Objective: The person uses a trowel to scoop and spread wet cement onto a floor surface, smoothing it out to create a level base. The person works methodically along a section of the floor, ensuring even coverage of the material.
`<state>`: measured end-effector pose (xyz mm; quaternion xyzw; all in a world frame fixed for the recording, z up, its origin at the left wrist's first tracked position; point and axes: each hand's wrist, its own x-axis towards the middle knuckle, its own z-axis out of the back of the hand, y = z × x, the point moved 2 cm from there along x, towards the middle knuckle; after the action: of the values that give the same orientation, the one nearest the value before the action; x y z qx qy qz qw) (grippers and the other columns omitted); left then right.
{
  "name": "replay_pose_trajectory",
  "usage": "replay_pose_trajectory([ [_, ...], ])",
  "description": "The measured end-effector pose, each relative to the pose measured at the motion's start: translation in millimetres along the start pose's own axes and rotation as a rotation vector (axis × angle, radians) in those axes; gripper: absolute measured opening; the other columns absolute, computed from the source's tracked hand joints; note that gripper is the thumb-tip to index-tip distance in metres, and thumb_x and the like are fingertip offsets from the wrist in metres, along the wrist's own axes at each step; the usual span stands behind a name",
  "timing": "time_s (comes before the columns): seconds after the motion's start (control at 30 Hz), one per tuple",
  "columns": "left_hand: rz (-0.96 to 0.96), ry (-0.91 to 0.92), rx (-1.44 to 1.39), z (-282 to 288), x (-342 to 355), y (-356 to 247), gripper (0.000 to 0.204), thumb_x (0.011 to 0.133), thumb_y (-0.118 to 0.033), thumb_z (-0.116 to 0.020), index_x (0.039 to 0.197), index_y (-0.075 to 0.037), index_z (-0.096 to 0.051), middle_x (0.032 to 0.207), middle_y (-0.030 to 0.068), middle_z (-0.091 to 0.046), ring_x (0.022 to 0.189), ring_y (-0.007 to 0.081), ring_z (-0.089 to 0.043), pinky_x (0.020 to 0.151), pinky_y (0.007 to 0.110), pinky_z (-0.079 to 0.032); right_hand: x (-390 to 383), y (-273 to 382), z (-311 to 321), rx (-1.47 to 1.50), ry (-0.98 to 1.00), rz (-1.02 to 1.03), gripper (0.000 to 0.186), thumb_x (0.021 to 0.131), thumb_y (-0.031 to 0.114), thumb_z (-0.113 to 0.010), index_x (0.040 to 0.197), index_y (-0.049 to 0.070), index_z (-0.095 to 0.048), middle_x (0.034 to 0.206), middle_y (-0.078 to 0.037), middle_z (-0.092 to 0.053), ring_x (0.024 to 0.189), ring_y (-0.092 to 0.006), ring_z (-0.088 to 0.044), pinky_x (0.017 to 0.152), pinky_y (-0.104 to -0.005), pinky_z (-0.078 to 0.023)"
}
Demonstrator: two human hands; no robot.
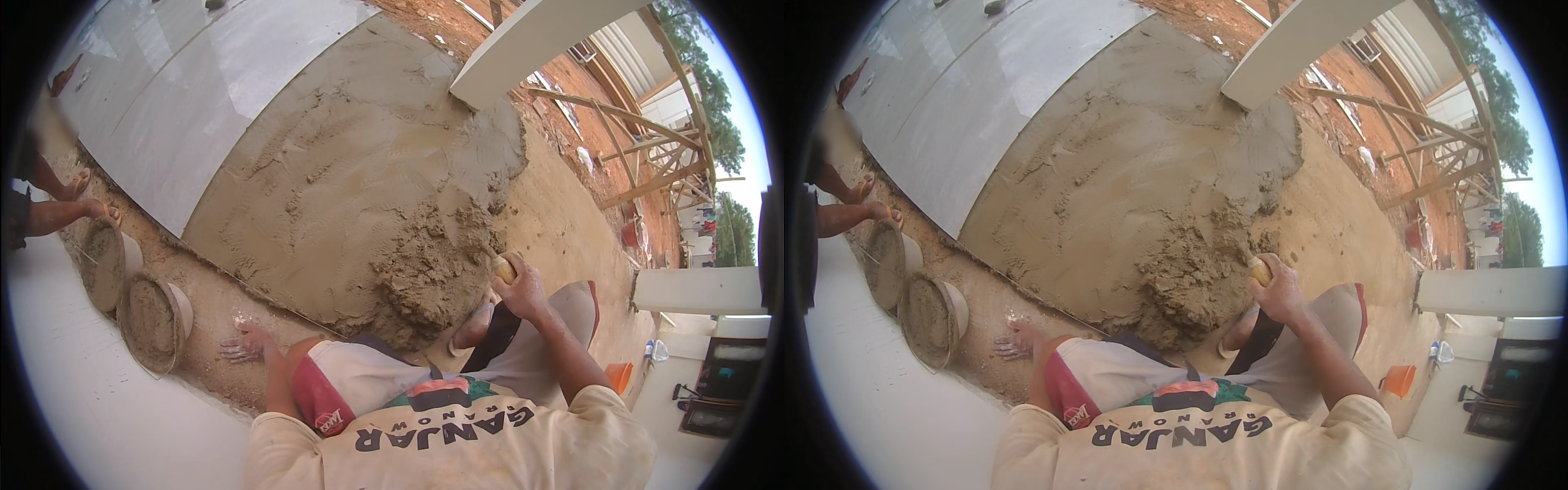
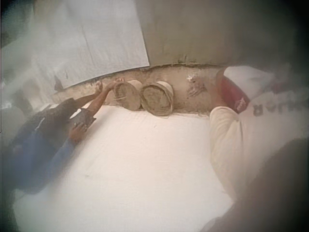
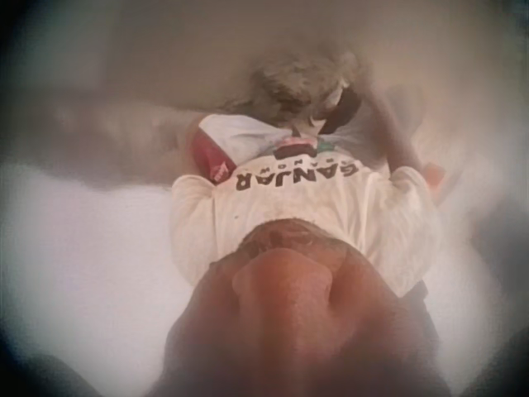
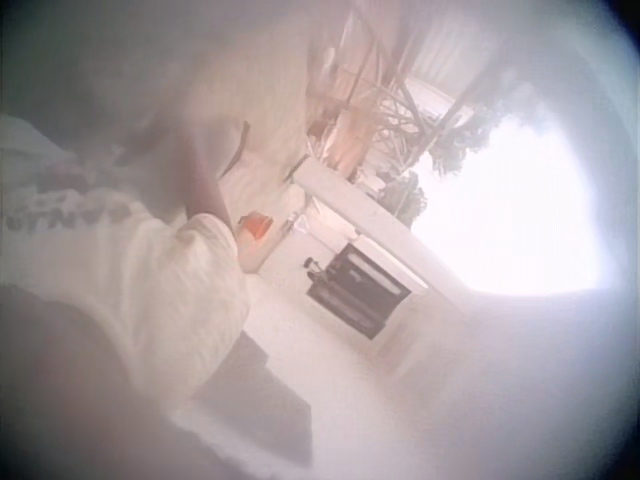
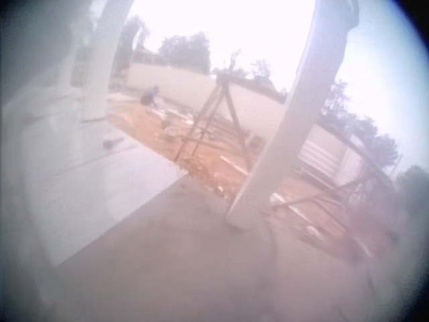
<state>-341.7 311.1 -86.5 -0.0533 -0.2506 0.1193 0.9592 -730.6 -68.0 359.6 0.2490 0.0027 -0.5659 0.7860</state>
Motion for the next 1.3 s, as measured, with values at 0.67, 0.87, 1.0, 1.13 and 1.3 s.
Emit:
replay_pose_trajectory([
  [0.67,0.041,0.897,0.264,-3,40,9,0.082,0.099,-0.06,-0.035,0.147,0.007,-0.038,0.154,0.0292,-0.033,0.145,0.0409,-0.028,0.116,0.051,-0.026,-42,-199,205,0.468,-0.699,-0.339,0.028,0.09,0.014,-0.066,0.113,0.0,-0.062,0.073,0.0,-0.056,0.057,-0.0071,-0.053,0.05,-0.0247,-0.046],
  [0.87,-0.129,1.084,0.299,69,81,-23,0.071,0.099,-0.051,-0.038,0.13,0.009,-0.058,0.134,0.0309,-0.057,0.13,0.0391,-0.052,0.109,0.046,-0.039,95,-323,174,0.533,-0.357,-0.37,0.036,0.09,0.019,-0.066,0.119,-0.001,-0.06,0.069,0.0,-0.055,0.056,-0.0081,-0.054,0.051,-0.0258,-0.047],
  [1.0,-0.321,1.027,0.192,146,45,-91,0.066,0.098,-0.047,-0.046,0.132,0.009,-0.057,0.134,0.031,-0.057,0.129,0.0412,-0.053,0.109,0.046,-0.04,223,-362,127,0.534,0.008,-0.281,0.044,0.091,0.027,-0.065,0.124,-0.002,-0.059,0.068,-0.003,-0.057,0.056,-0.0111,-0.056,0.052,-0.029,-0.048],
  [1.13,-0.325,1.06,0.076,217,-30,-177,0.062,0.095,-0.038,-0.058,0.134,0.01,-0.055,0.136,0.031,-0.056,0.129,0.0403,-0.054,0.11,0.044,-0.04,355,-348,92,0.376,0.355,-0.076,0.051,0.093,0.036,-0.062,0.127,-0.003,-0.057,0.076,-0.009,-0.062,0.059,-0.0164,-0.06,0.055,-0.0342,-0.051],
  [1.3,-0.292,0.97,0.034,280,-73,-239,0.061,0.094,-0.035,-0.062,0.135,0.009,-0.054,0.137,0.0303,-0.056,0.13,0.0397,-0.053,0.11,0.043,-0.041,493,-304,25,0.261,0.439,0.265,0.052,0.095,0.04,-0.059,0.125,-0.002,-0.058,0.09,-0.015,-0.067,0.07,-0.0232,-0.067,0.067,-0.039,-0.053],
])
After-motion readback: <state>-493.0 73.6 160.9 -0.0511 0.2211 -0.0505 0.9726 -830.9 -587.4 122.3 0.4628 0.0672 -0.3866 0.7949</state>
